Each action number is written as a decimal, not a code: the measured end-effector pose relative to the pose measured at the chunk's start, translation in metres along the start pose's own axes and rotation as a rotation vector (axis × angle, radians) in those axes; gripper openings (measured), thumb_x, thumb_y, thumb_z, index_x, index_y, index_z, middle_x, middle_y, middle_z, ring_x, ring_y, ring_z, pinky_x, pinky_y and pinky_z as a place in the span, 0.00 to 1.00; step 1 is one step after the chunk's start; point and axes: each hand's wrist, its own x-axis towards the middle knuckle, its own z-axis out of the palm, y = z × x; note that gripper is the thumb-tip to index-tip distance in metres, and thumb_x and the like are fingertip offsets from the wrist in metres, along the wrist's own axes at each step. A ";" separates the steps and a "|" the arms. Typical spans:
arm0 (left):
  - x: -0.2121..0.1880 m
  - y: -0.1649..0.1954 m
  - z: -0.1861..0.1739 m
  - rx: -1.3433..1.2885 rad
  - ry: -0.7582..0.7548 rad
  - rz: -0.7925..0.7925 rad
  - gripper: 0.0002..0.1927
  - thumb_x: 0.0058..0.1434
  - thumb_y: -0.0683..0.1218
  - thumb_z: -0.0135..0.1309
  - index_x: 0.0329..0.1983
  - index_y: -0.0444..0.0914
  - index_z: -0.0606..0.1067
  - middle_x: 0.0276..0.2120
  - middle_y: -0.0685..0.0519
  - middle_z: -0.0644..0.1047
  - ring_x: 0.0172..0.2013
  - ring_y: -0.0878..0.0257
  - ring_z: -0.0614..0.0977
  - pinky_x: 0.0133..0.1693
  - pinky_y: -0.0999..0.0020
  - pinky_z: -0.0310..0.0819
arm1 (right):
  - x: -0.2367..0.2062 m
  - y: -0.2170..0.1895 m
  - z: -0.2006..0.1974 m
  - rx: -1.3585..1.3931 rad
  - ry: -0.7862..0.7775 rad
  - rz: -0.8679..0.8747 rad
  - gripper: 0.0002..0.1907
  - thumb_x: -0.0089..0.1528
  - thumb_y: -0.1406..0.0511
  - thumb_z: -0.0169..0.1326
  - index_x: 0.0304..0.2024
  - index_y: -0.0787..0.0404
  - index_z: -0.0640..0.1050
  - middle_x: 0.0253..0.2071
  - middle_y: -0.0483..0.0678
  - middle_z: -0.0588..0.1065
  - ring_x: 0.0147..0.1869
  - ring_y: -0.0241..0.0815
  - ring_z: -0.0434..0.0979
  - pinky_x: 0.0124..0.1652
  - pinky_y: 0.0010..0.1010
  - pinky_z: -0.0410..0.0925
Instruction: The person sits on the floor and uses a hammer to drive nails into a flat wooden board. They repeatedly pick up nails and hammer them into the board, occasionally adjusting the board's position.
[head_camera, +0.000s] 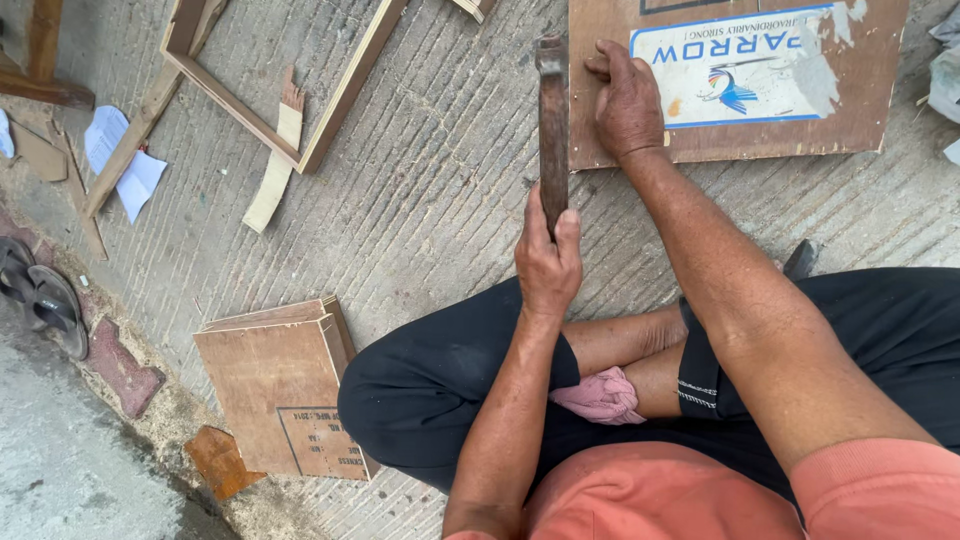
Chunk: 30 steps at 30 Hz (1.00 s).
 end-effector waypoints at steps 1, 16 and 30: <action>-0.002 0.002 -0.002 0.031 0.004 0.071 0.31 0.73 0.57 0.43 0.71 0.33 0.62 0.39 0.38 0.81 0.38 0.44 0.87 0.41 0.52 0.81 | -0.001 -0.001 0.001 0.009 -0.004 0.005 0.34 0.63 0.79 0.52 0.68 0.50 0.63 0.52 0.42 0.81 0.56 0.46 0.77 0.58 0.40 0.70; 0.008 0.011 -0.003 0.121 -0.039 0.010 0.25 0.74 0.53 0.45 0.69 0.35 0.66 0.42 0.36 0.80 0.42 0.38 0.84 0.42 0.50 0.77 | 0.005 -0.019 -0.014 0.102 -0.011 0.031 0.26 0.64 0.78 0.46 0.64 0.57 0.68 0.52 0.46 0.81 0.59 0.50 0.77 0.60 0.43 0.68; 0.007 -0.019 0.011 0.083 0.025 0.061 0.29 0.75 0.58 0.45 0.69 0.34 0.65 0.41 0.38 0.81 0.40 0.41 0.85 0.42 0.51 0.79 | 0.009 -0.022 -0.018 0.077 0.014 0.008 0.24 0.63 0.78 0.47 0.60 0.60 0.70 0.51 0.50 0.81 0.56 0.56 0.75 0.57 0.46 0.68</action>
